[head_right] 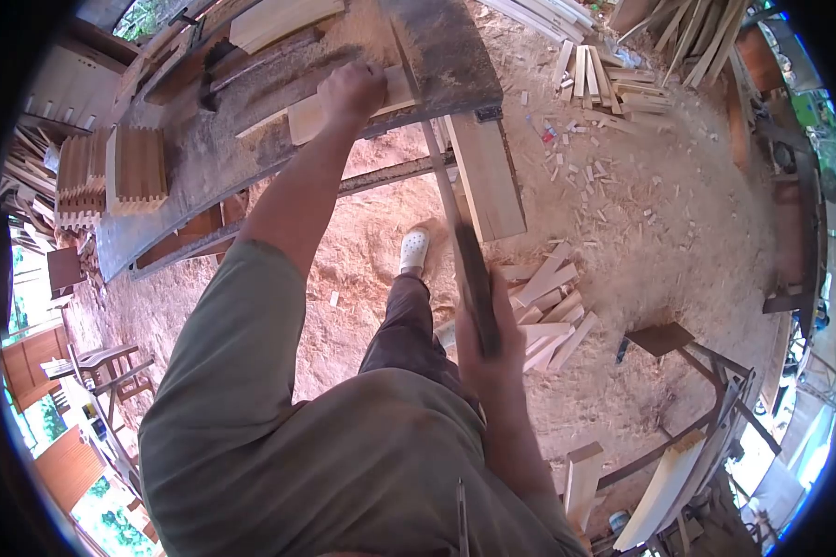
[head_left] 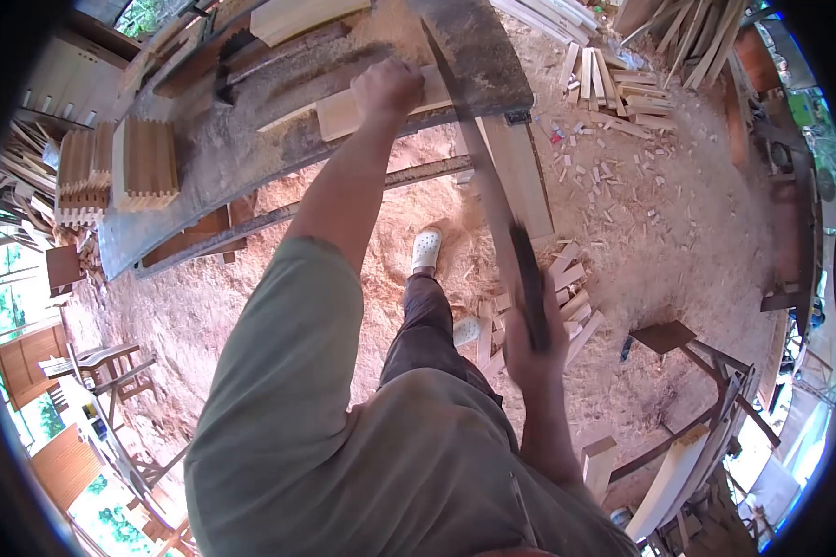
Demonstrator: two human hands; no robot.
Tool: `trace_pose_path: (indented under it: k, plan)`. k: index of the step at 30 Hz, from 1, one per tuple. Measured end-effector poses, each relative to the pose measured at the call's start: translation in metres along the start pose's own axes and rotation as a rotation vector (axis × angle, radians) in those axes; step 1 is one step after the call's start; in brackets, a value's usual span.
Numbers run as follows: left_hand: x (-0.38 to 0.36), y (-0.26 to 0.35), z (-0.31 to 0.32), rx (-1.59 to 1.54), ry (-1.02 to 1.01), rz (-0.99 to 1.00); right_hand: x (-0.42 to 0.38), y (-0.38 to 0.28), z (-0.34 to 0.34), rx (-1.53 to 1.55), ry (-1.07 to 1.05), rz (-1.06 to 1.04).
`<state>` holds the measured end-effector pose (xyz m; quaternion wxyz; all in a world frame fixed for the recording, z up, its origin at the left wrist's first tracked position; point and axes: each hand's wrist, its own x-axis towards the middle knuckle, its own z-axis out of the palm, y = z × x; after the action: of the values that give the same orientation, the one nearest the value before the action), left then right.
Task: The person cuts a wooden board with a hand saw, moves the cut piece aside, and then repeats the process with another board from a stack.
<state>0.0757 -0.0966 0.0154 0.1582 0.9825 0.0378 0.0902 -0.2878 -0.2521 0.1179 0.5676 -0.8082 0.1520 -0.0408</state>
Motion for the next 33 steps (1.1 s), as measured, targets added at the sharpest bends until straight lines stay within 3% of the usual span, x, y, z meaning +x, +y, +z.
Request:
trace_pose_path:
  k: [3, 6, 10, 13, 15, 17, 20, 22, 23, 25, 27, 30, 33]
  plan:
    - [-0.002, 0.001, -0.006, -0.035, -0.027, -0.017, 0.092, -0.002, 0.039, 0.023, -0.027, -0.071]
    - [-0.001, 0.000, -0.005, -0.034, -0.027, -0.034, 0.086, 0.001, 0.043, -0.001, 0.023, -0.161]
    - [0.002, 0.002, -0.003, -0.041, -0.098, -0.020, -0.020, 0.009, 0.004, -0.045, 0.015, -0.018]
    - [0.000, 0.002, -0.011, -0.032, -0.107, -0.015, -0.051, 0.007, -0.015, -0.062, -0.035, 0.078]
    - [-0.003, 0.001, -0.012, -0.042, -0.102, 0.001, -0.001, 0.007, 0.008, -0.039, 0.020, -0.089]
    - [-0.002, 0.002, -0.009, -0.057, -0.077, -0.011, 0.078, -0.007, 0.036, -0.032, -0.046, 0.043]
    - [0.000, 0.001, -0.009, -0.029, -0.093, -0.021, 0.130, -0.008, 0.060, -0.025, -0.035, -0.088]
    - [0.001, -0.001, -0.006, -0.031, -0.089, -0.023, 0.112, -0.002, 0.056, -0.012, 0.035, -0.225]
    - [0.001, 0.001, -0.005, -0.026, -0.084, -0.027, 0.081, 0.000, 0.047, -0.044, 0.044, -0.129]
    - [0.000, 0.004, -0.004, -0.015, -0.098, -0.032, 0.012, 0.024, 0.023, -0.112, 0.062, -0.205]
    - [-0.002, 0.004, -0.009, 0.004, -0.113, -0.046, -0.048, 0.015, -0.004, -0.139, 0.005, -0.031]
    - [-0.003, 0.006, -0.016, 0.008, -0.176, -0.025, -0.038, 0.015, -0.005, -0.138, 0.010, -0.120]
    - [-0.004, 0.007, -0.011, 0.007, -0.148, -0.046, 0.083, 0.016, 0.046, -0.029, 0.021, -0.178]
